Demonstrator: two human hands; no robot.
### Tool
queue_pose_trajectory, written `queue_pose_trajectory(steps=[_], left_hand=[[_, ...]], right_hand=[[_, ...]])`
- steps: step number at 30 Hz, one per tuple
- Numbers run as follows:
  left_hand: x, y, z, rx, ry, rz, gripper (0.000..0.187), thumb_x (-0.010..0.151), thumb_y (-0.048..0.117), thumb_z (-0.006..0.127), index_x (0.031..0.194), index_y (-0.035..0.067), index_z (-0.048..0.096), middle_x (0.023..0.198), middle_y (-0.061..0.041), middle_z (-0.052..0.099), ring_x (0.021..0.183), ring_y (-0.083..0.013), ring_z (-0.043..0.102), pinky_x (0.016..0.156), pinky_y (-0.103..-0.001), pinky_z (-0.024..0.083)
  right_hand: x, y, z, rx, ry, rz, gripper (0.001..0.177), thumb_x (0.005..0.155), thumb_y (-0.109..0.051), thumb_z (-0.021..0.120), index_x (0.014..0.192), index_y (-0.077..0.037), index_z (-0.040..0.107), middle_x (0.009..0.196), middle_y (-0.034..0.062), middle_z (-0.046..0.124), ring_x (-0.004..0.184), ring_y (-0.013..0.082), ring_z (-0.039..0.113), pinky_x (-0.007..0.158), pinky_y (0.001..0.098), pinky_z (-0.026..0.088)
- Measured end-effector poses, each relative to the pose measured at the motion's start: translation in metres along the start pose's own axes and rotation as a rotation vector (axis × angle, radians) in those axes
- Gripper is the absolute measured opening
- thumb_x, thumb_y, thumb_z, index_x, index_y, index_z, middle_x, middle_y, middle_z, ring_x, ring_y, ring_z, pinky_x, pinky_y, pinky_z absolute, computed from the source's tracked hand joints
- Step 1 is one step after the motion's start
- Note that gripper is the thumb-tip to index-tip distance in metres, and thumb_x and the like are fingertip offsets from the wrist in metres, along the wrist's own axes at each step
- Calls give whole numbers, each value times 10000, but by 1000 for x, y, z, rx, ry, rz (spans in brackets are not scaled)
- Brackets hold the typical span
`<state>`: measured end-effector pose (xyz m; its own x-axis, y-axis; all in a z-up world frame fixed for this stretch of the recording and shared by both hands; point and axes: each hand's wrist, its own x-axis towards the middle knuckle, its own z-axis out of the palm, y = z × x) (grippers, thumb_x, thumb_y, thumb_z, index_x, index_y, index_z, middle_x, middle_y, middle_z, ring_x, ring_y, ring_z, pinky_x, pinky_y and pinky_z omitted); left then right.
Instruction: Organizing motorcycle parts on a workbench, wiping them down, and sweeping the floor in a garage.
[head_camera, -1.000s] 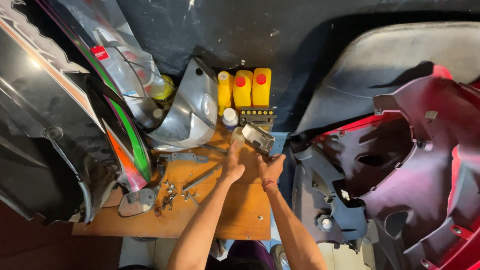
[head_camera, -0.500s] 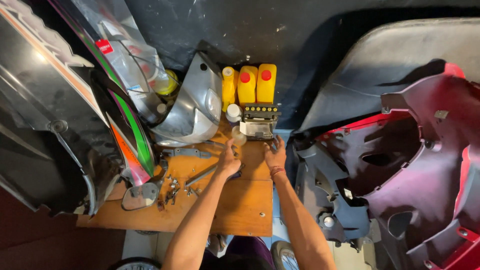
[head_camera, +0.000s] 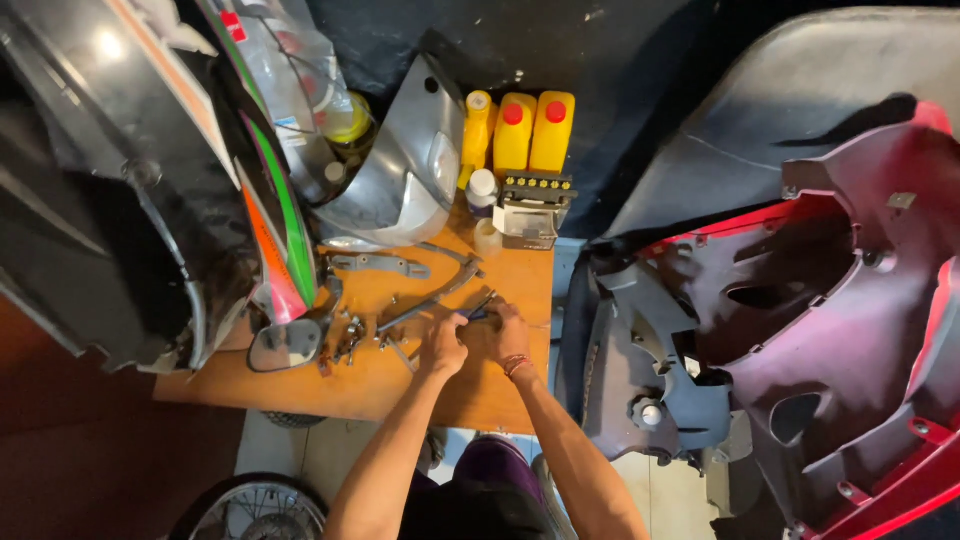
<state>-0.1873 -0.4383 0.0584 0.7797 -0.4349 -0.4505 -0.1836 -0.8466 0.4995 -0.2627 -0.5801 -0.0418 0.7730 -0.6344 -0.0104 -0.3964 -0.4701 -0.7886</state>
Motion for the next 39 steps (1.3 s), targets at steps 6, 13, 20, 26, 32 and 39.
queue_pose_trajectory(steps=[6, 13, 20, 26, 32, 39], left_hand=[[-41, 17, -22, -12, -70, 25, 514, 908, 65, 593, 1357, 316, 575, 1459, -20, 565, 1406, -261, 500, 1134, -457, 479], [-83, 10, -18, 3, -144, 10, 548, 930, 84, 589, 1422, 319, 537, 1496, -52, 538, 1427, -299, 480, 1139, -503, 464], [-107, -5, -9, -281, -221, -21, 686, 945, -51, 475, 1584, 163, 345, 1640, -179, 343, 1529, -342, 314, 1269, -480, 307], [-98, -42, 19, -30, -243, -99, 682, 960, 179, 547, 1589, 348, 345, 1593, -97, 430, 1467, -274, 434, 1209, -440, 398], [-118, -34, -15, -116, -239, -79, 626, 945, 168, 510, 1510, 413, 399, 1586, -37, 460, 1464, -280, 440, 1193, -450, 402], [-147, 8, -42, -386, -213, 17, 646, 969, 111, 444, 1547, 337, 264, 1612, -148, 401, 1503, -383, 350, 1230, -528, 325]], right_hand=[[-1, -18, -5, -84, -45, -61, 407, 751, -135, 738, 1156, -154, 697, 1095, 137, 638, 1044, 408, 686, 953, 472, 582], [-26, -13, -1, -177, -29, -29, 329, 703, -151, 813, 1024, -155, 740, 1109, 106, 585, 1029, 397, 694, 915, 423, 610], [-38, -62, -6, -317, 13, 131, 441, 723, -387, 843, 1076, -222, 638, 1115, 74, 569, 1024, 371, 681, 883, 499, 593], [-35, -71, 5, -443, -120, 357, 462, 829, -558, 751, 1168, -290, 589, 1248, -26, 563, 1192, 238, 593, 952, 580, 523], [-45, -78, -12, -233, -50, 437, 365, 746, -468, 794, 1055, -280, 747, 1022, -13, 748, 1051, 250, 724, 921, 453, 587], [-76, -98, -42, 216, 281, 371, 214, 767, -323, 797, 872, -144, 744, 831, 138, 769, 870, 332, 752, 805, 422, 573]])
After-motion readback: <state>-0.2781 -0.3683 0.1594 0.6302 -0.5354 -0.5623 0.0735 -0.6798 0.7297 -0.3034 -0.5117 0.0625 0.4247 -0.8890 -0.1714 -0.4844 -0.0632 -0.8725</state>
